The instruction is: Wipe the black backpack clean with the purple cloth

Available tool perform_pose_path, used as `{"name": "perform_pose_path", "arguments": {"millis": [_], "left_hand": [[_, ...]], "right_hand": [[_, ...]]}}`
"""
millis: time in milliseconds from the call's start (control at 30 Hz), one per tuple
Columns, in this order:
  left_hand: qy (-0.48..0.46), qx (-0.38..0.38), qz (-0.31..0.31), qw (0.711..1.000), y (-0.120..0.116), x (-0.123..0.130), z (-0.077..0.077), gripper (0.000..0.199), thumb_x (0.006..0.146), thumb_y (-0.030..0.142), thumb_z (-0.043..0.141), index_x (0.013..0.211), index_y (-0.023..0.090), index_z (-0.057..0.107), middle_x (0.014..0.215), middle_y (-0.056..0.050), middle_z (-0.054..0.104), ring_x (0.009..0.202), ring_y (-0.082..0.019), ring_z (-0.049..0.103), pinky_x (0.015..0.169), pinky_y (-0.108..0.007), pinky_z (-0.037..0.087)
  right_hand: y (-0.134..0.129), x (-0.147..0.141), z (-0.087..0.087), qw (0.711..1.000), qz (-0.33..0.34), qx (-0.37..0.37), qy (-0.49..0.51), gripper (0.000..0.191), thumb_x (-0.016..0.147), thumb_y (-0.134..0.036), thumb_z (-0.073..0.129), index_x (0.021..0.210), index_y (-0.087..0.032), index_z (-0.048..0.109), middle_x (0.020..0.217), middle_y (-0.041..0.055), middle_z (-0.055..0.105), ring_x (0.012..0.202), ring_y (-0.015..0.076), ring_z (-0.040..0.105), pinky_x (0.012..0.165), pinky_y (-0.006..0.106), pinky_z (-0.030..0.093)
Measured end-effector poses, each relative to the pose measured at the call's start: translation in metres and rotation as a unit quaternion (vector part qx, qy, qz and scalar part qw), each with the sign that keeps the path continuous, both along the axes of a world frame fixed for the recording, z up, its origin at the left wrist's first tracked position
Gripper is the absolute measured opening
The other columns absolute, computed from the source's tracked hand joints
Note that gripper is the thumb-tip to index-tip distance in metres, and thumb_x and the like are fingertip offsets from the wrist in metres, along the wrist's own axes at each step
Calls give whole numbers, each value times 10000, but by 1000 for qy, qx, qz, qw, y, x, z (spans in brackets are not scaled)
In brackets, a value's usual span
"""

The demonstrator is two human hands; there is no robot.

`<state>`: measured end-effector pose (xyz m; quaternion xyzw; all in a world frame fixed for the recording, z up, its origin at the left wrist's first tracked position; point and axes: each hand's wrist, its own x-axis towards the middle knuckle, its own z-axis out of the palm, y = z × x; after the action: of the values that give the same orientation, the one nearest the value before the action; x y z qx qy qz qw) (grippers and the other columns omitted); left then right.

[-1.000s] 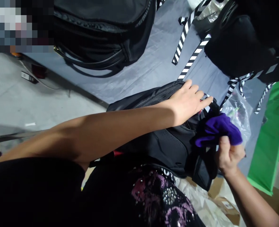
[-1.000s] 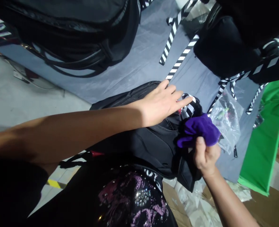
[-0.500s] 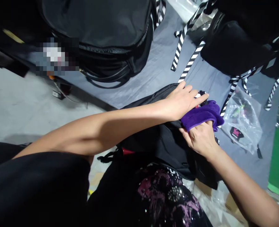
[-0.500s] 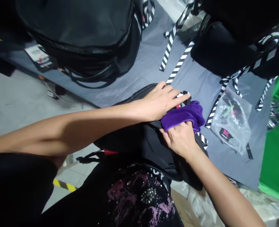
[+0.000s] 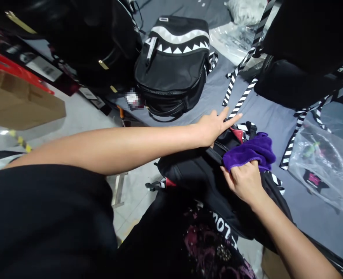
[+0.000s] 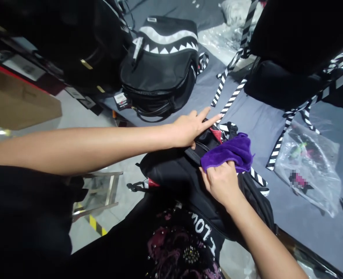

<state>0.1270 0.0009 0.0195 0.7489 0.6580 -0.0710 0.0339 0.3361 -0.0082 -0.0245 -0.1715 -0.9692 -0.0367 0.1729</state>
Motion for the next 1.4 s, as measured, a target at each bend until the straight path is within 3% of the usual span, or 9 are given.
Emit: {"name": "perform_pose_path", "arguments": {"millis": [133, 367, 433, 567, 800, 967, 1133, 1267, 1400], "left_hand": [[8, 36, -35, 999, 0, -5, -8, 1099, 697, 289, 742, 1517, 286, 12, 1532, -181, 238, 1121, -316, 508, 811, -366, 511], [-12, 73, -16, 997, -8, -6, -16, 891, 791, 237, 641, 1509, 265, 114, 1569, -172, 154, 1164, -316, 490, 806, -349, 495], [-40, 70, 38, 996, -10, -6, -18, 896, 798, 269, 652, 1509, 255, 108, 1552, -197, 176, 1156, -310, 510, 820, -353, 487], [-99, 28, 105, 989, -9, -8, -20, 935, 807, 359, 657, 1512, 243, 54, 1337, -181, 452, 995, -264, 608, 809, -339, 482], [-89, -56, 68, 992, 3, -10, -3, 920, 795, 267, 641, 1507, 171, 67, 1280, -198, 462, 980, -264, 620, 777, -312, 479], [-125, -84, 35, 988, 6, -22, 4, 866, 790, 237, 625, 1492, 190, 120, 1263, -183, 485, 968, -248, 625, 765, -292, 469], [-124, -125, 28, 984, 22, -29, 7, 1002, 742, 289, 700, 1508, 215, 58, 1260, -131, 561, 1133, -269, 562, 882, -300, 446], [-89, -173, 41, 980, 38, -27, 13, 1139, 663, 304, 774, 1508, 163, 24, 1266, -142, 583, 1145, -271, 555, 905, -302, 443], [-78, -191, 31, 978, 40, -28, 16, 1149, 683, 322, 753, 1510, 179, -32, 1265, -147, 586, 1135, -272, 565, 883, -297, 451]], "right_hand": [[3, -1, -4, 1000, -9, 12, -10, 126, 895, -214, 521, 849, -144, 616, 743, 78, 651, 753, 242, 552, 788, 362, 303], [6, -1, -7, 999, -12, 29, -15, 107, 887, -210, 536, 840, -149, 611, 728, 73, 646, 745, 234, 564, 795, 358, 308], [7, 1, -7, 999, -14, 33, -24, 108, 890, -218, 537, 845, -151, 609, 732, 71, 648, 748, 232, 568, 799, 356, 309], [10, 1, -3, 998, -11, 41, -54, 137, 907, -237, 517, 857, -153, 613, 749, 77, 658, 786, 245, 578, 821, 370, 301], [17, -15, 7, 992, -12, 27, -126, 238, 930, -334, 504, 818, -158, 618, 724, 78, 648, 763, 248, 572, 777, 362, 278], [17, -19, 8, 991, -19, 29, -128, 239, 931, -324, 504, 831, -141, 621, 751, 91, 648, 790, 257, 577, 801, 369, 270], [16, -23, 8, 993, -28, 13, -118, 277, 939, -361, 492, 779, -161, 601, 701, 75, 634, 739, 243, 569, 759, 355, 266], [15, -28, 8, 994, -36, -6, -105, 300, 942, -378, 476, 749, -175, 585, 660, 54, 620, 659, 230, 552, 687, 341, 244], [16, -29, 4, 996, -22, -29, -78, 245, 920, -333, 505, 752, -173, 584, 659, 45, 612, 668, 222, 561, 678, 337, 243]]}}
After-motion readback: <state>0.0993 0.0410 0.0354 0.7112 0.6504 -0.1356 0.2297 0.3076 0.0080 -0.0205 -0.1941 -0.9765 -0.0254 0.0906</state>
